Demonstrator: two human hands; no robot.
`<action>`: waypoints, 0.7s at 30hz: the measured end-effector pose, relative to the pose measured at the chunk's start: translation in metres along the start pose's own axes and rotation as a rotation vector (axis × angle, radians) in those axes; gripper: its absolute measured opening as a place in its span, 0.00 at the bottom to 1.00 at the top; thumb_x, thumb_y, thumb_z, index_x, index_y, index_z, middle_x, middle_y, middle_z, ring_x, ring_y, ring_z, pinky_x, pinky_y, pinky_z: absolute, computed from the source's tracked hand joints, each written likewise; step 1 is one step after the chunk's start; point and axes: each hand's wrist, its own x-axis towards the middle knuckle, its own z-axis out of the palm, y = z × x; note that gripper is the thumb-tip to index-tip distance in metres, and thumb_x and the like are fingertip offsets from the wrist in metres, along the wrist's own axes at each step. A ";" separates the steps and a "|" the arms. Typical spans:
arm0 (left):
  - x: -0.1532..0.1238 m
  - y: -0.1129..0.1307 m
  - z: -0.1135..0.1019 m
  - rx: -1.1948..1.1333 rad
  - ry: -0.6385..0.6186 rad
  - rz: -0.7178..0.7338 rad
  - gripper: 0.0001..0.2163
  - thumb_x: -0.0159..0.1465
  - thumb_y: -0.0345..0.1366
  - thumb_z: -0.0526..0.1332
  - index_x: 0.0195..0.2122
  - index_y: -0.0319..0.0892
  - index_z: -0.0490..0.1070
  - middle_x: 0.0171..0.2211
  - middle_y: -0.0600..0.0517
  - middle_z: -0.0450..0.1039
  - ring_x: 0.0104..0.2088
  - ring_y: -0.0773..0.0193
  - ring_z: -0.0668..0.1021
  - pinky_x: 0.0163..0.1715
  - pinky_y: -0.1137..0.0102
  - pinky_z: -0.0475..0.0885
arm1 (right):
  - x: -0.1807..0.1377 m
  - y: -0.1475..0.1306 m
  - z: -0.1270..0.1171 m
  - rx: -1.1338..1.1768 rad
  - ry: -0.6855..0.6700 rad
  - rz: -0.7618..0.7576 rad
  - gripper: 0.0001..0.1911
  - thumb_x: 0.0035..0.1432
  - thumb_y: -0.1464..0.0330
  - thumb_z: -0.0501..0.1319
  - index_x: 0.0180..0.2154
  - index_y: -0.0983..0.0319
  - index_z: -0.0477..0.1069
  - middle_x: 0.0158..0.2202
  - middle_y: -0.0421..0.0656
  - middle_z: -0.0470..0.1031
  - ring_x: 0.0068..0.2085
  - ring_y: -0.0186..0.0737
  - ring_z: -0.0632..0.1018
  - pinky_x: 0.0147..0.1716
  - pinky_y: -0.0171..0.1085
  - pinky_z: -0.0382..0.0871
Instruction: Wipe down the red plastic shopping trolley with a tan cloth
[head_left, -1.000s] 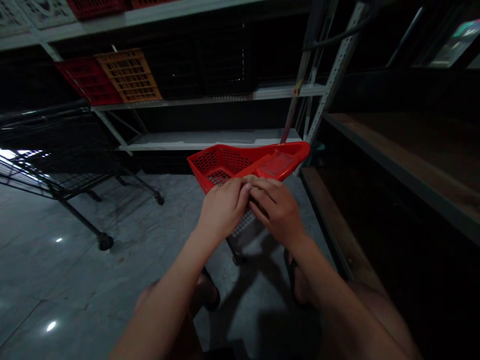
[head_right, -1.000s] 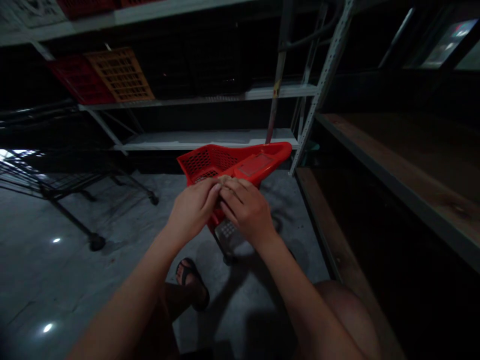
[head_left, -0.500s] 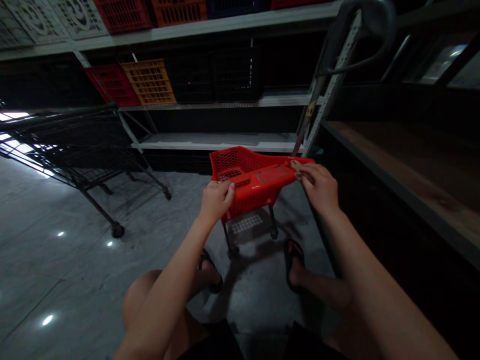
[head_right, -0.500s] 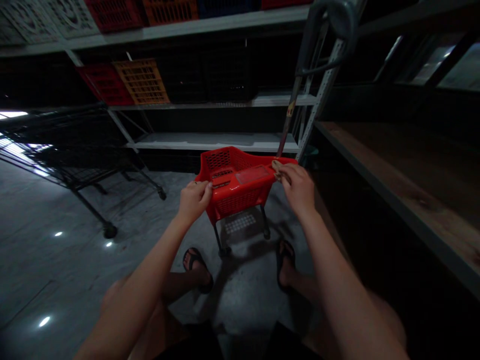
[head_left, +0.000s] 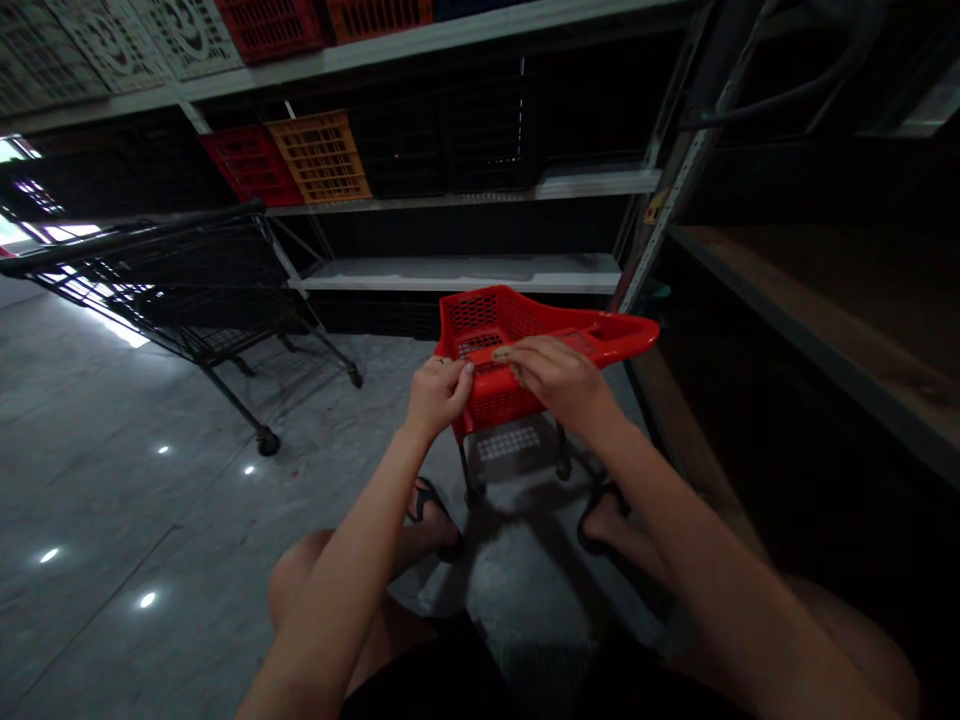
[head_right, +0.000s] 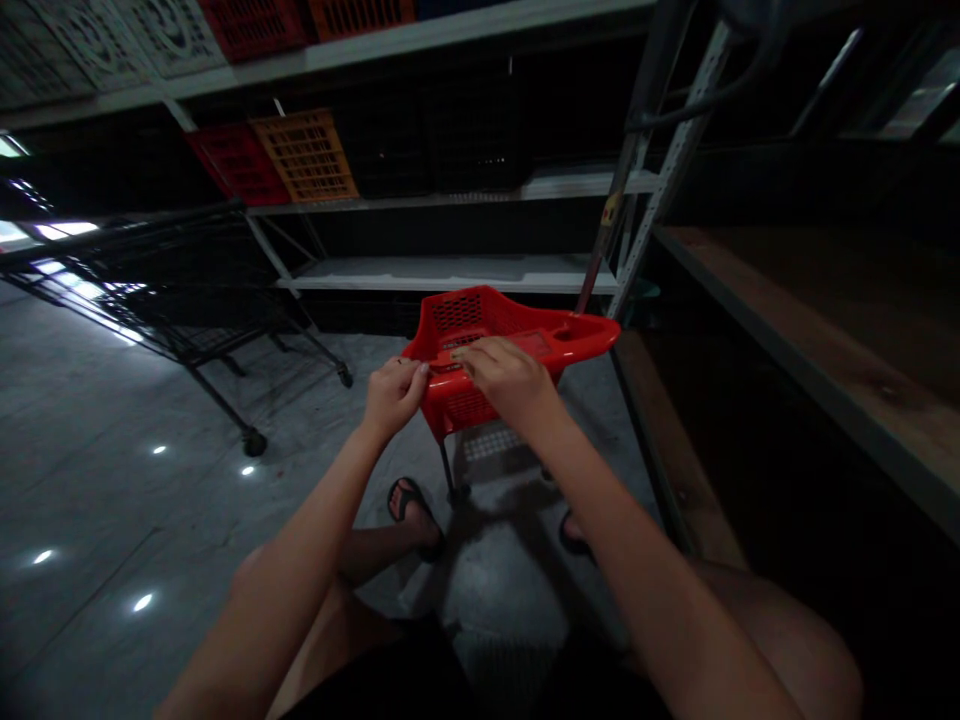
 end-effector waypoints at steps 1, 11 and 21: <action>-0.002 0.000 0.000 -0.006 0.020 0.009 0.24 0.79 0.41 0.49 0.26 0.45 0.74 0.23 0.50 0.73 0.28 0.60 0.75 0.37 0.65 0.69 | -0.004 0.021 -0.012 -0.010 -0.004 0.053 0.15 0.72 0.73 0.59 0.51 0.58 0.83 0.49 0.47 0.85 0.51 0.46 0.84 0.54 0.44 0.78; -0.010 0.009 0.003 -0.068 0.227 0.067 0.21 0.76 0.37 0.54 0.24 0.45 0.72 0.20 0.53 0.69 0.24 0.63 0.71 0.32 0.65 0.66 | -0.003 0.006 -0.017 0.087 -0.036 0.177 0.19 0.67 0.78 0.57 0.49 0.58 0.84 0.50 0.47 0.85 0.52 0.47 0.83 0.55 0.45 0.77; -0.018 -0.006 -0.019 -0.107 0.110 0.077 0.21 0.76 0.38 0.51 0.24 0.46 0.69 0.20 0.53 0.70 0.24 0.63 0.72 0.34 0.65 0.69 | -0.008 0.006 -0.021 -0.018 -0.027 0.099 0.15 0.74 0.72 0.57 0.53 0.61 0.82 0.49 0.50 0.84 0.50 0.46 0.83 0.54 0.44 0.78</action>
